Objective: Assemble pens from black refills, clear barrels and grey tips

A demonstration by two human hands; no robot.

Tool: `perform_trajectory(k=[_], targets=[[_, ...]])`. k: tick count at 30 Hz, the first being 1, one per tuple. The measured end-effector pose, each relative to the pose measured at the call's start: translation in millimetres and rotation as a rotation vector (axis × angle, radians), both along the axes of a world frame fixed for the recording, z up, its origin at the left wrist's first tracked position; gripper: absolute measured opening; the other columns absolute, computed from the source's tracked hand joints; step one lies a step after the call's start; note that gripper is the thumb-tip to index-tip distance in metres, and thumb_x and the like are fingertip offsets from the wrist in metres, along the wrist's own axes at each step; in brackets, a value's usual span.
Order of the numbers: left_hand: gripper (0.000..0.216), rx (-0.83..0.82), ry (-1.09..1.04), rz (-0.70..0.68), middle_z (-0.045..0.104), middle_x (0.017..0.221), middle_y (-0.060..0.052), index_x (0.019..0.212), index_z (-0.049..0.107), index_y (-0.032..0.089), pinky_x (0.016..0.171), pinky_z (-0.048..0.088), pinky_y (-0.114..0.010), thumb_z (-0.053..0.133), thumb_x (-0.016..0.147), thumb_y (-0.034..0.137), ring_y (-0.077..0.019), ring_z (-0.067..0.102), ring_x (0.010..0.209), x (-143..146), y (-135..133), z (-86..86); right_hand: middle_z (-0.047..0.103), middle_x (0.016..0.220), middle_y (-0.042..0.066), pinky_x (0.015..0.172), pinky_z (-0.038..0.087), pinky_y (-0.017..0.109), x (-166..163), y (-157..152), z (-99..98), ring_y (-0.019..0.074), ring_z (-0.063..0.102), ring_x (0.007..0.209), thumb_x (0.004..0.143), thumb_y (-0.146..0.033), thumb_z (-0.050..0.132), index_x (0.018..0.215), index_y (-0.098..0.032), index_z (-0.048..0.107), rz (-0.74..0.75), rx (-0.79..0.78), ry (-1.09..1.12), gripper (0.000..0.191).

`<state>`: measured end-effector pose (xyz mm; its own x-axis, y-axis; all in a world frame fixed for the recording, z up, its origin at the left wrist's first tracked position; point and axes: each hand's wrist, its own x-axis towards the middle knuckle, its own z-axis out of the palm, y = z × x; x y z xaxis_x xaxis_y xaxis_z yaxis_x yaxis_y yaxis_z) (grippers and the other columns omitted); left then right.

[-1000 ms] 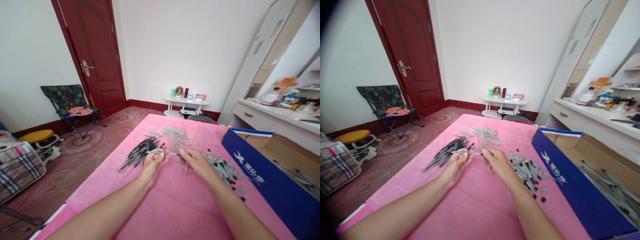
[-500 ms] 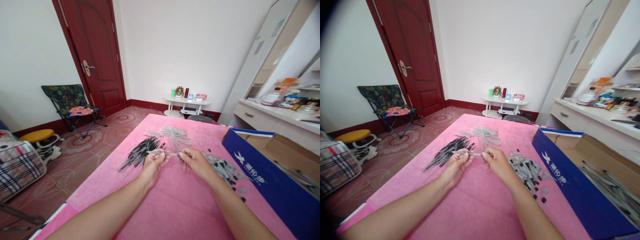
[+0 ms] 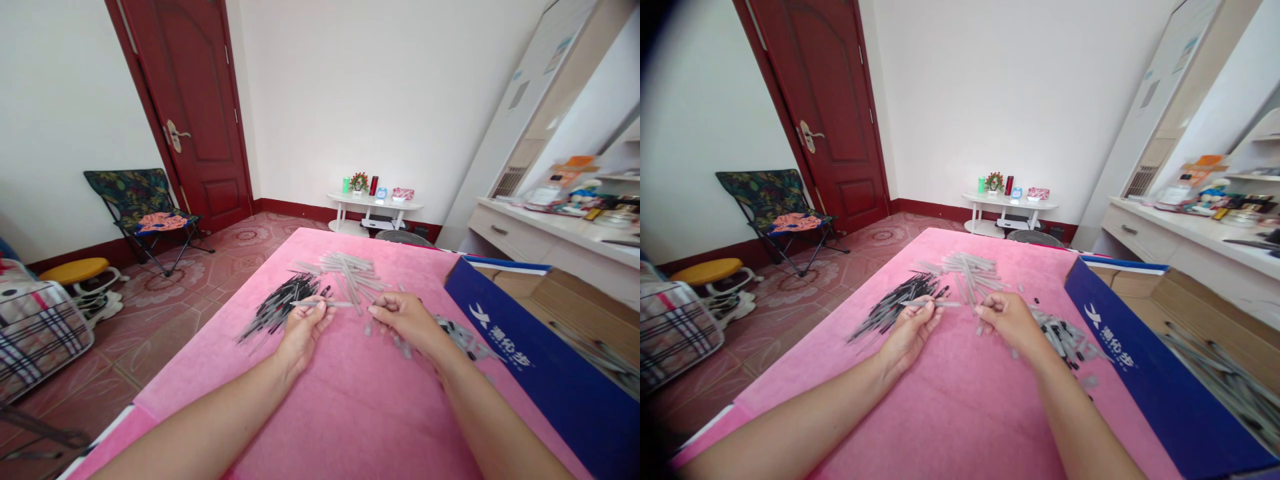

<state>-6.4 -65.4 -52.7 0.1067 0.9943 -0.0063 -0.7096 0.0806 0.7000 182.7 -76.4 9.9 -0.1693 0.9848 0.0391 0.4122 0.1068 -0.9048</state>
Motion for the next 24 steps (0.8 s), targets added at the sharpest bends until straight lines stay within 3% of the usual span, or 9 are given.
perform_trajectory(k=[3,7,13,18,19,21,24], targets=[[0.023,-0.006,-0.002,-0.01,0.065,0.08,-0.002,0.083,0.059,0.015,0.071,0.048,-0.021,0.07,0.063,0.019,-0.0103,0.062,0.071,-0.1,0.7,-0.5,0.055,0.049,-0.002,0.037,0.035,0.018,11.8,0.7,2.8,0.0085,0.049,0.041,0.066,-0.032,0.057,0.064,-0.015,0.054,-0.038,-0.044,-0.019,0.017],[0.024,-0.039,0.021,-0.011,0.065,0.075,-0.002,0.083,0.059,0.014,0.067,0.048,-0.021,0.07,0.063,0.022,-0.01,0.062,0.067,0.7,-2.1,3.2,0.057,0.049,-0.001,0.037,0.035,0.02,29.6,2.2,-0.7,0.0103,0.05,0.039,0.063,-0.025,0.056,0.069,-0.016,0.056,0.02,-0.096,-0.148,0.011],[0.021,-0.048,0.072,-0.02,0.063,0.069,-0.001,0.079,0.059,0.013,0.058,0.047,-0.018,0.068,0.065,0.026,-0.0084,0.06,0.06,0.3,-5.0,6.7,0.056,0.043,-0.002,0.04,0.032,0.02,48.8,0.0,-5.3,0.01,0.049,0.039,0.053,-0.016,0.063,0.052,-0.018,0.059,0.103,-0.007,-0.354,0.005],[0.02,-0.048,0.068,-0.018,0.062,0.066,0.0,0.078,0.058,0.013,0.057,0.047,-0.018,0.068,0.066,0.027,-0.008,0.059,0.058,-0.2,-3.5,3.8,0.056,0.043,-0.002,0.037,0.026,0.019,38.8,-6.6,2.6,0.0099,0.049,0.041,0.046,-0.01,0.065,0.045,-0.018,0.059,0.137,-0.008,-0.6,0.01],[0.02,-0.049,0.069,-0.015,0.062,0.066,0.0,0.077,0.058,0.013,0.057,0.047,-0.018,0.068,0.066,0.027,-0.0079,0.059,0.058,-0.2,-3.2,3.4,0.056,0.043,-0.002,0.038,0.028,0.019,32.4,-7.7,7.3,0.01,0.049,0.041,0.047,-0.012,0.066,0.046,-0.018,0.06,0.126,0.01,-0.576,0.008],[0.021,-0.052,0.076,-0.009,0.062,0.066,0.0,0.078,0.058,0.013,0.057,0.046,-0.018,0.068,0.066,0.027,-0.0077,0.059,0.058,0.1,-3.0,3.2,0.061,0.055,0.0,0.043,0.037,0.019,17.0,-10.1,20.6,0.0108,0.054,0.048,0.056,-0.02,0.065,0.06,-0.018,0.064,0.046,0.127,-0.324,0.005],[0.021,-0.057,0.086,-0.003,0.062,0.066,0.0,0.079,0.059,0.012,0.057,0.046,-0.017,0.067,0.066,0.026,-0.0073,0.058,0.058,0.7,-3.2,4.1,0.063,0.091,0.004,0.057,0.047,0.023,-0.9,-13.5,43.8,0.0115,0.06,0.066,0.072,-0.033,0.054,0.101,-0.022,0.057,-0.173,0.426,0.255,0.031]])
